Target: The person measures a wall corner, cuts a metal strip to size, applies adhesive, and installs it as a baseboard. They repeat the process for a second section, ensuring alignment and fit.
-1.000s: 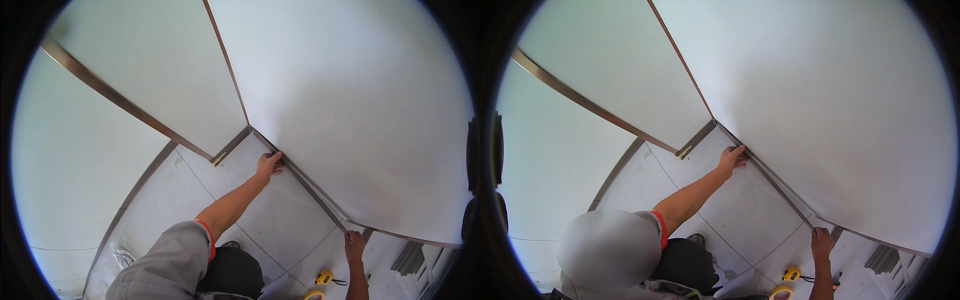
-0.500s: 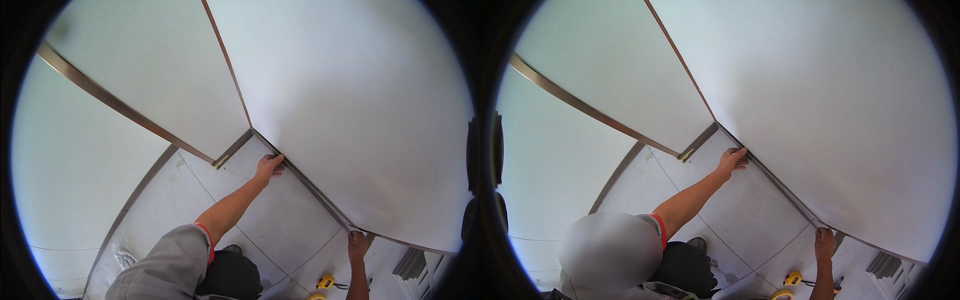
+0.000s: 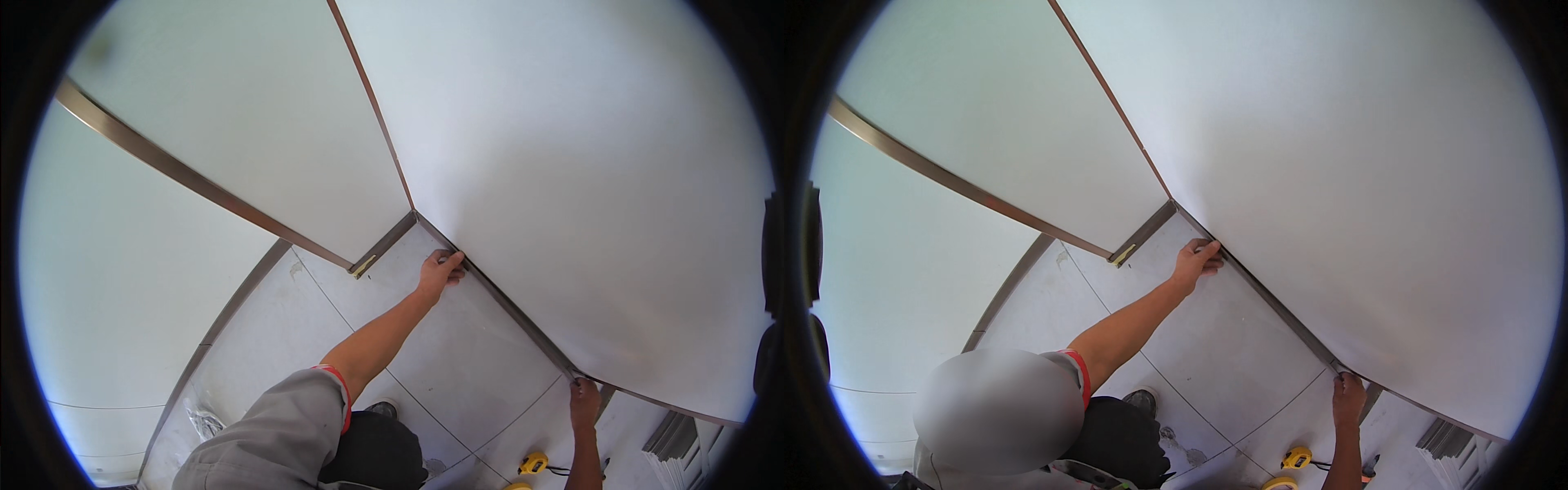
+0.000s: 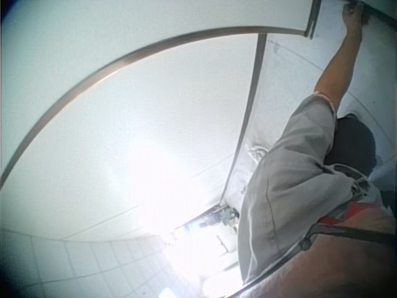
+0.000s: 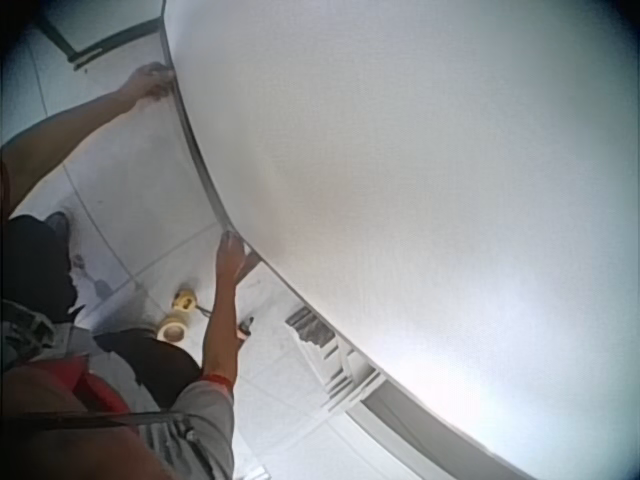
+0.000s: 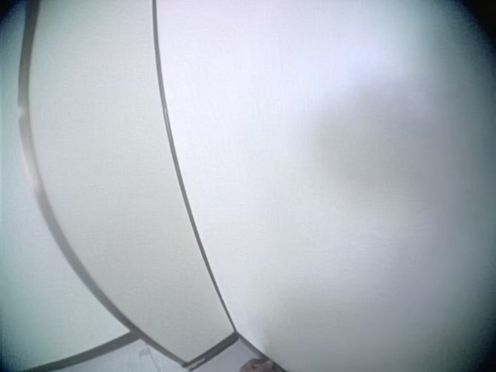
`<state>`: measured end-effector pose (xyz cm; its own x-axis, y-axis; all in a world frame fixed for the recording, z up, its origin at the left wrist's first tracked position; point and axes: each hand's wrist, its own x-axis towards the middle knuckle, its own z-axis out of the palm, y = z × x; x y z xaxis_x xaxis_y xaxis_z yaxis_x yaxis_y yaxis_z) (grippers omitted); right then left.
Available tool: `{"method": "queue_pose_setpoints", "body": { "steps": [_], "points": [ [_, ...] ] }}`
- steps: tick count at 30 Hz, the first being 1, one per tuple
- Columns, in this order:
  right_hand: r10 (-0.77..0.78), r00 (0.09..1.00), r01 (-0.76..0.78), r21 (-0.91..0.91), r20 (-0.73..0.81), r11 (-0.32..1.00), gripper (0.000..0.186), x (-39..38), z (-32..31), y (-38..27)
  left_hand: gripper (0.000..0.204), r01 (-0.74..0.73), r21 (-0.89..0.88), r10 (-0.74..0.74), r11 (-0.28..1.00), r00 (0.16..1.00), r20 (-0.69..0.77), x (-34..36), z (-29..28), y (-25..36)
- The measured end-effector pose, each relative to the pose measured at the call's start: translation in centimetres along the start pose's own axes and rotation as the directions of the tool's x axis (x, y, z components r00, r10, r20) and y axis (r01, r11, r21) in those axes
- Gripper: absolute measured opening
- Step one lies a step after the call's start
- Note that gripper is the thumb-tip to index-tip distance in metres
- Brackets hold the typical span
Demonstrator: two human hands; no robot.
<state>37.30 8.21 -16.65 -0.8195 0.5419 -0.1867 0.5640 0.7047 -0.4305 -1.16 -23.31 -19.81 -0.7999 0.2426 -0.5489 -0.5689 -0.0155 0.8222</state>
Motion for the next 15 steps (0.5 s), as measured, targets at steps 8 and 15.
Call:
{"method": "queue_pose_setpoints", "body": {
  "steps": [8,15],
  "points": [
    [0.004,1.0,-0.002,0.073,-0.03,0.997,0.018,0.2,0.3,0.0,0.043,-0.04,-0.024,0.04,0.999,0.999,0.001,0.6,-0.3,-0.2],
    [0.168,0.982,-0.13,0.327,-0.09,0.936,0.019,-1.3,1.0,-1.6,0.056,-0.088,-0.003,0.088,0.996,0.996,-0.031,-0.1,-1.1,-0.2]
  ]
}}
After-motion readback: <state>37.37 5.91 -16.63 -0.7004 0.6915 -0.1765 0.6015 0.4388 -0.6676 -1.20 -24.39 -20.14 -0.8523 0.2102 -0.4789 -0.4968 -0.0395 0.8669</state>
